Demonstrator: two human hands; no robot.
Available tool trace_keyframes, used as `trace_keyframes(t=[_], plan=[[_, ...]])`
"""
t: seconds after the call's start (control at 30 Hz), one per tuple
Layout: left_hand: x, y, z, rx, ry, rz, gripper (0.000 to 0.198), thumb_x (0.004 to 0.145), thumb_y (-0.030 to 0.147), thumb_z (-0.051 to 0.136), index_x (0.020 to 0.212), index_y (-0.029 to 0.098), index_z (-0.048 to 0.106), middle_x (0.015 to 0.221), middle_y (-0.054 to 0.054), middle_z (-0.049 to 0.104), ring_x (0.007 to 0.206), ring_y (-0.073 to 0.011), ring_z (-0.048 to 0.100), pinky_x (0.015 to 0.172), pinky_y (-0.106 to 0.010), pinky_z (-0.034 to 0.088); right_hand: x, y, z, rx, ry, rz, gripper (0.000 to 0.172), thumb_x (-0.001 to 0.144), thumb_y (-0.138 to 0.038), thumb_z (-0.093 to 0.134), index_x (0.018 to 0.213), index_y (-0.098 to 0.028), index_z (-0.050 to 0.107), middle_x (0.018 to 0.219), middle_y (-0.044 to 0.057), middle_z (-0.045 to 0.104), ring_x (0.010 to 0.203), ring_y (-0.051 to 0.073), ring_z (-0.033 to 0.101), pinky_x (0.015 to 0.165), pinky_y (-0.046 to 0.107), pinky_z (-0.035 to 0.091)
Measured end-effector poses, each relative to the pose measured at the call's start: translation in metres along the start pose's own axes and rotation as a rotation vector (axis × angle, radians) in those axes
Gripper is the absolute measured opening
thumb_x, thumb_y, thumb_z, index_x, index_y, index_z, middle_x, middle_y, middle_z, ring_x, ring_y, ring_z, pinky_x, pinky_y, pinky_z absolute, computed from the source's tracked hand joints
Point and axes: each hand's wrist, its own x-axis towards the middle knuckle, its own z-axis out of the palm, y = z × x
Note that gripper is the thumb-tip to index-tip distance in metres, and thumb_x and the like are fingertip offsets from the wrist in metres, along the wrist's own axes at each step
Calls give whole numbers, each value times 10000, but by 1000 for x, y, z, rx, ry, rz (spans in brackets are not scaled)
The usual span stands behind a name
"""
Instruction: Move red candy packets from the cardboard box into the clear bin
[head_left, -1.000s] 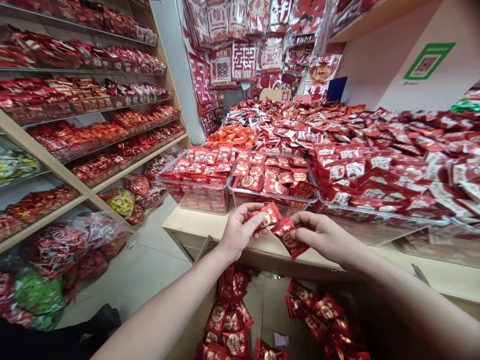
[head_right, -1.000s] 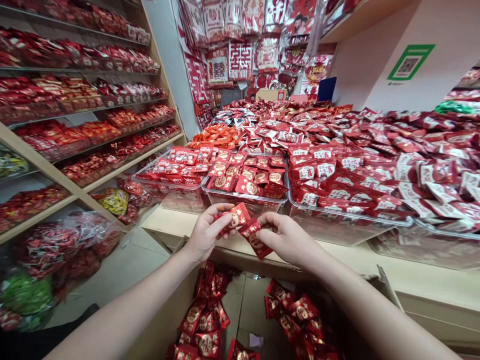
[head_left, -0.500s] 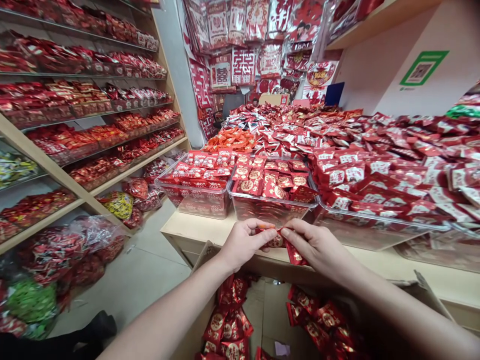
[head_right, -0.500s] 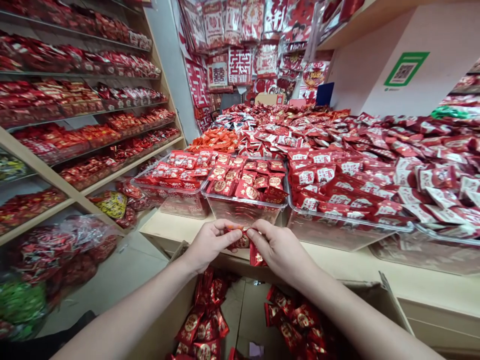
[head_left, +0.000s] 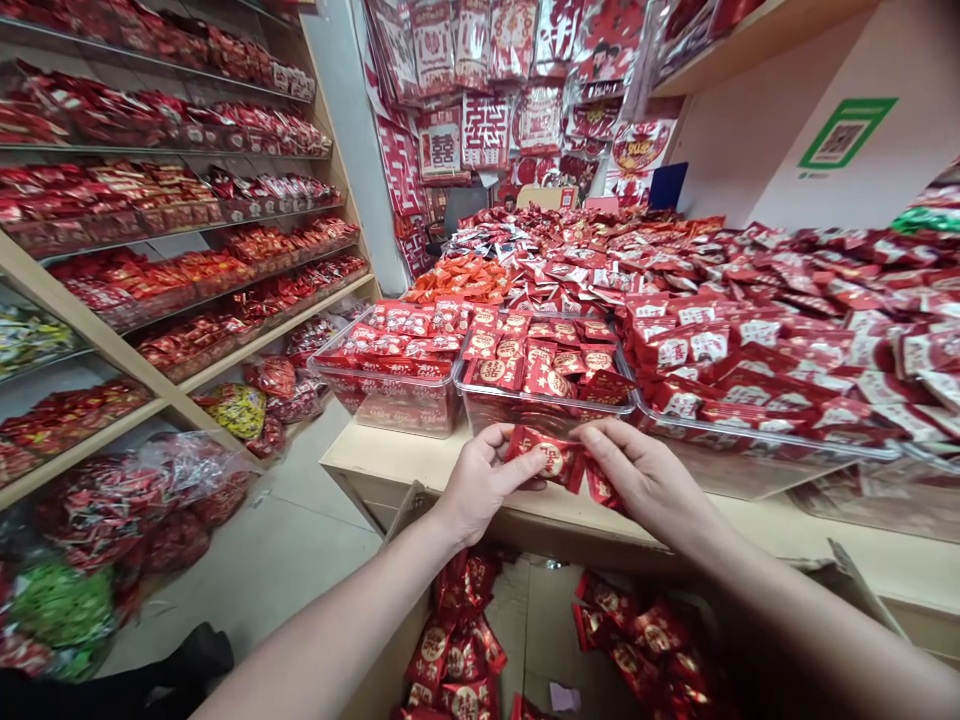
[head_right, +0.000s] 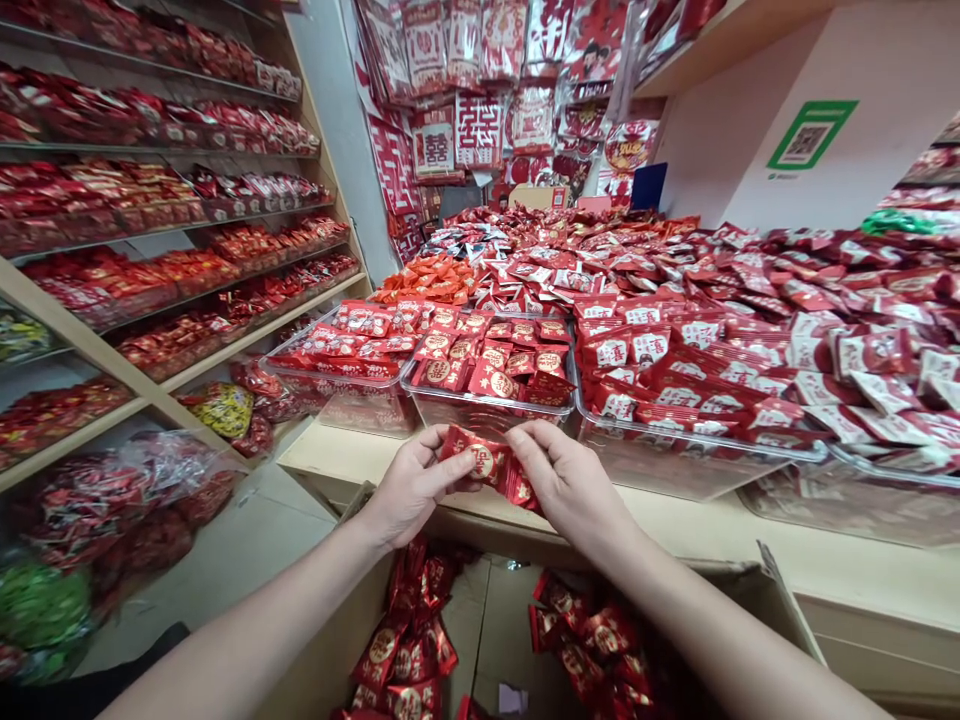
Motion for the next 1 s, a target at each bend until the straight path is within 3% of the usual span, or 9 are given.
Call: trace_keyframes(t=[0.1,0.27,0.4,0.53,0.63,0.73,0.9,1.0], plan=[[-1,-3,1,82,37,2,242,664,261,630,842,134,526,753,-15,591,667,-109,546,633,-256,460,1,0,-3,-19,102,41,346,796,-487,343,707,-185,488,584,-12,471,561,115,428,539,228,352],[-11,-12,14,-28,-134,-133,276,723,311,560,947,180,465,803,-11,580,693,-114,550,641,-263,447,0,7,8,127,99,123,398,770,-537,349,611,-179,420,501,-42,364,470,92,341,437,214,289],[-16,-20,20,62,-143,-35,386,648,234,650,968,185,440,813,4,566,718,-95,533,687,-238,425,-1,5,18,162,42,134,384,763,-511,387,576,-176,390,498,-54,339,465,77,322,425,201,273],[-12,-19,16,181,-56,9,254,681,238,618,879,149,485,806,-13,571,722,-101,529,711,-258,428,-1,-1,11,264,-148,103,319,780,-450,401,651,-164,457,539,-46,406,503,79,386,464,201,320],[-9,-15,12,170,-33,8,233,695,242,602,875,141,495,831,-25,578,738,-110,536,724,-268,430,1,-3,2,294,-207,73,285,743,-411,487,633,-149,475,548,-41,429,511,75,395,477,203,334],[-8,-10,9,161,-61,-10,242,690,237,607,881,146,489,837,-24,587,741,-108,541,730,-263,430,2,-4,-2,303,-194,72,294,726,-404,517,600,-143,474,521,-43,426,490,71,393,470,206,341],[-5,-2,0,217,-159,20,253,646,220,645,834,156,490,750,14,574,654,-79,538,643,-204,427,-7,-12,-8,319,-343,41,230,722,-363,544,799,-146,530,675,-8,535,597,93,480,542,217,408],[-3,-2,-5,219,-196,1,253,680,292,606,854,163,476,678,21,556,535,-76,532,510,-188,404,-4,-28,-24,229,-200,-29,207,730,-352,539,817,-165,529,716,12,581,646,113,529,575,226,435]])
